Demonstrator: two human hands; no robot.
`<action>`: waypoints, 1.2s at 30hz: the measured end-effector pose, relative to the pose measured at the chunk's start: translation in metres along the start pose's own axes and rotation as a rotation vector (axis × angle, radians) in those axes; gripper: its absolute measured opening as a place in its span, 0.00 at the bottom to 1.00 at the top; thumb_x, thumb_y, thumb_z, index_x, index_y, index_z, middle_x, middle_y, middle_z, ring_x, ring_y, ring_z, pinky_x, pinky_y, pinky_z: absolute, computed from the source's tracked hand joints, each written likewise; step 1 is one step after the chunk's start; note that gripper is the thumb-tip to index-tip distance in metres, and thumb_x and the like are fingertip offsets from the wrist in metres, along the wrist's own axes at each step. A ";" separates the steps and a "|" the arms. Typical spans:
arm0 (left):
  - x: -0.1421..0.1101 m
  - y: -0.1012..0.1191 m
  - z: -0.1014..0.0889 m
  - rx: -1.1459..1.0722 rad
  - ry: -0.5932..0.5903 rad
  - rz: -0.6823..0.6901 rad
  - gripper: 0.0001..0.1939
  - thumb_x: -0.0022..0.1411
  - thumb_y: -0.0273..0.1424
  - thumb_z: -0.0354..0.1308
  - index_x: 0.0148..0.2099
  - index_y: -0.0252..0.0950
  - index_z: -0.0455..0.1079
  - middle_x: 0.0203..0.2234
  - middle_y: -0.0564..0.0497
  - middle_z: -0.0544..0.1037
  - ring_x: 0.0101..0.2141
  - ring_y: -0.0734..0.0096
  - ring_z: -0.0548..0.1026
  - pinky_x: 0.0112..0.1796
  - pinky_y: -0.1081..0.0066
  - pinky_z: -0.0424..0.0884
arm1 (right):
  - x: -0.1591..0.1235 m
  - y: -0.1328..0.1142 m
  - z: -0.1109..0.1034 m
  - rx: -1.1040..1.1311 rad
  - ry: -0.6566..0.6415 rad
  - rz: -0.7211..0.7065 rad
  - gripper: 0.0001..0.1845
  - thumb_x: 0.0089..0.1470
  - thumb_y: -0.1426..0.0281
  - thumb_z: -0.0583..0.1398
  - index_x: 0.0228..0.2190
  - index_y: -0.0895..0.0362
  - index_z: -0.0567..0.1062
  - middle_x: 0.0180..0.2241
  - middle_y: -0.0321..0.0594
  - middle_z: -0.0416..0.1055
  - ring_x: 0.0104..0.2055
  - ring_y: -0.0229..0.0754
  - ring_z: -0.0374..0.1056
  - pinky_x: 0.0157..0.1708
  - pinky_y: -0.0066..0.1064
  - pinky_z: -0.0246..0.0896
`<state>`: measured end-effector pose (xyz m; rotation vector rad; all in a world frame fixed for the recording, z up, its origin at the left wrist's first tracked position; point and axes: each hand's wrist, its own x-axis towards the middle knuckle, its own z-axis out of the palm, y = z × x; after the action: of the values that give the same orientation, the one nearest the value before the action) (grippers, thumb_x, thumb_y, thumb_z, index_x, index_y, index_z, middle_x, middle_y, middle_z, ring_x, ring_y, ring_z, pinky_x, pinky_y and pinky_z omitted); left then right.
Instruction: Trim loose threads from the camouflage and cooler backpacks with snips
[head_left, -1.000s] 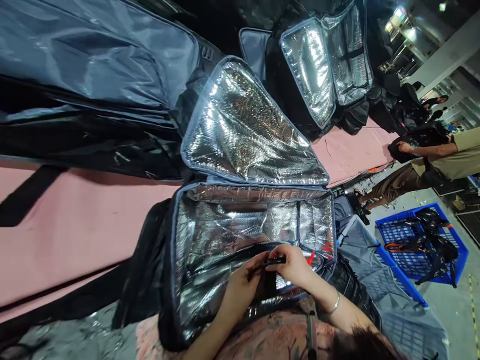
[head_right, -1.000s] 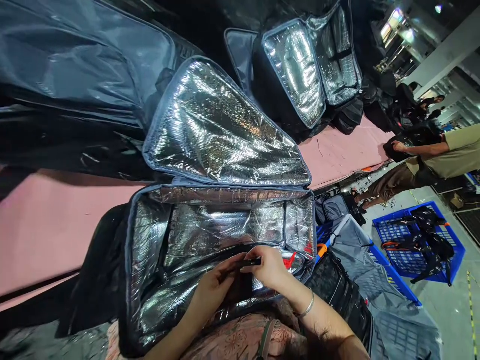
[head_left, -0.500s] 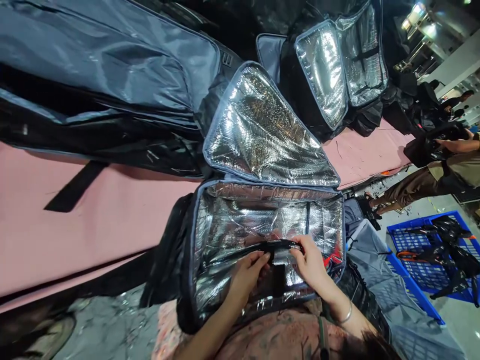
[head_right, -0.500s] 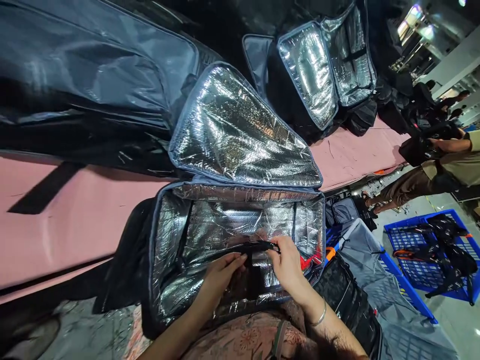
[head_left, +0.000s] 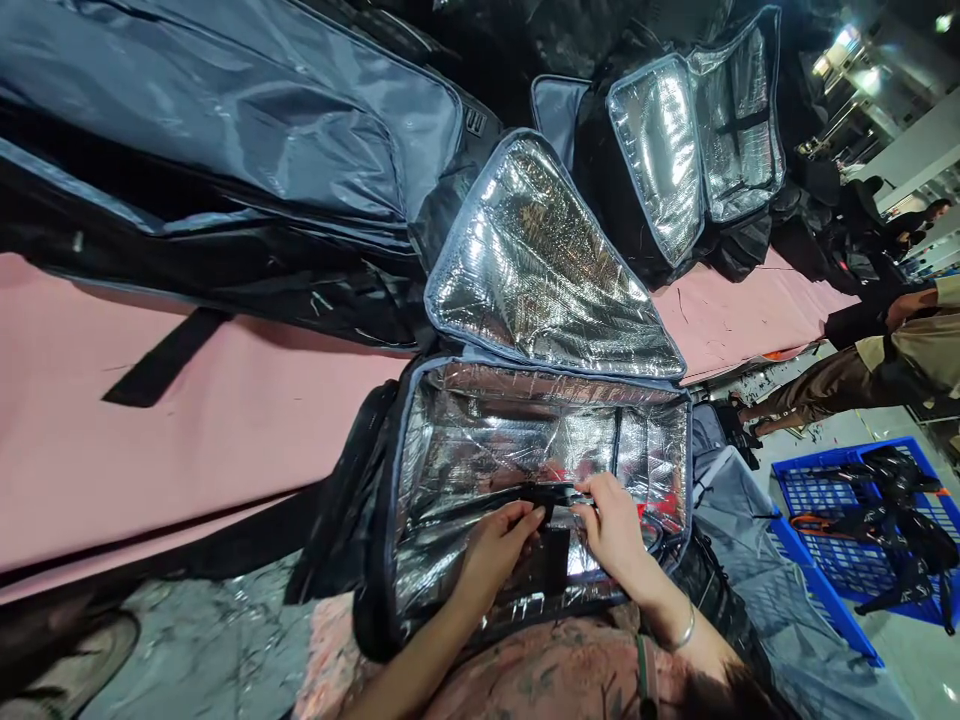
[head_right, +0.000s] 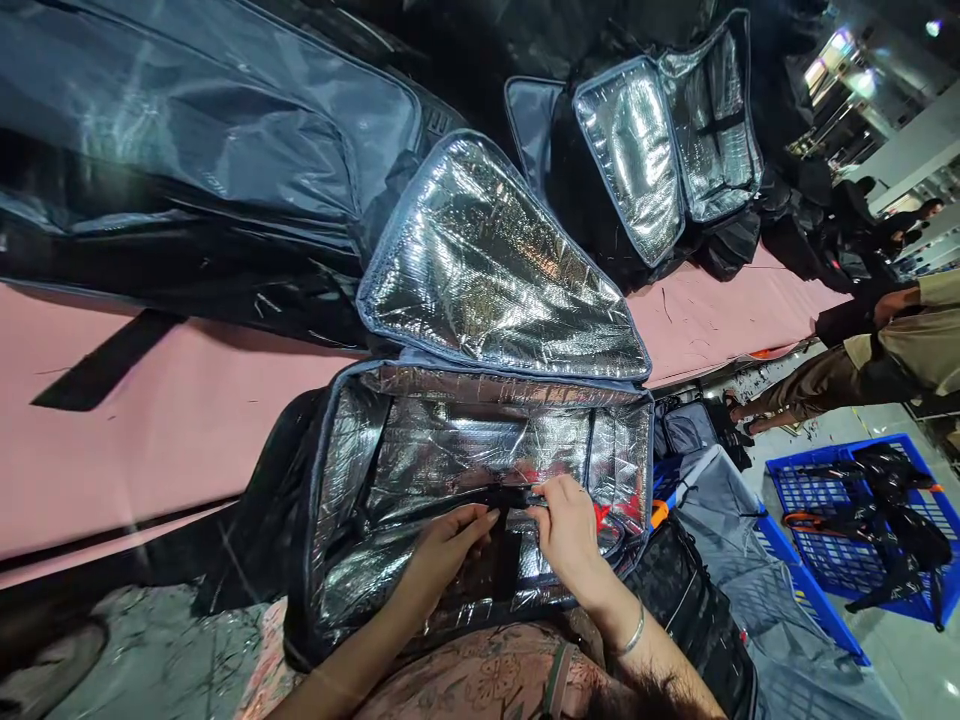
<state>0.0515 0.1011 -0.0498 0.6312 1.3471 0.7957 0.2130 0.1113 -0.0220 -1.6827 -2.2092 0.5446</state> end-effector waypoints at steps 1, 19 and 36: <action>0.000 0.000 0.000 0.005 -0.001 0.001 0.18 0.41 0.47 0.57 0.23 0.36 0.65 0.13 0.58 0.65 0.17 0.76 0.63 0.20 0.76 0.58 | 0.000 0.000 0.000 -0.010 0.000 -0.007 0.07 0.56 0.74 0.53 0.37 0.57 0.69 0.35 0.41 0.67 0.38 0.44 0.63 0.37 0.33 0.58; 0.005 -0.005 -0.001 0.060 -0.019 0.059 0.18 0.43 0.47 0.56 0.20 0.36 0.64 0.13 0.57 0.66 0.18 0.75 0.63 0.23 0.75 0.57 | -0.002 0.008 0.007 0.274 0.067 0.130 0.06 0.54 0.74 0.53 0.32 0.57 0.70 0.31 0.38 0.69 0.34 0.40 0.64 0.36 0.29 0.58; 0.011 -0.011 -0.011 -0.055 0.051 -0.011 0.29 0.47 0.55 0.49 0.36 0.36 0.73 0.33 0.47 0.79 0.35 0.60 0.77 0.35 0.65 0.73 | 0.003 0.009 0.006 0.680 -0.088 0.184 0.10 0.48 0.65 0.59 0.34 0.55 0.72 0.26 0.32 0.65 0.25 0.35 0.59 0.26 0.25 0.52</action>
<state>0.0426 0.1030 -0.0666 0.5630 1.3688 0.8419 0.2171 0.1155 -0.0311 -1.4943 -1.6358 1.2648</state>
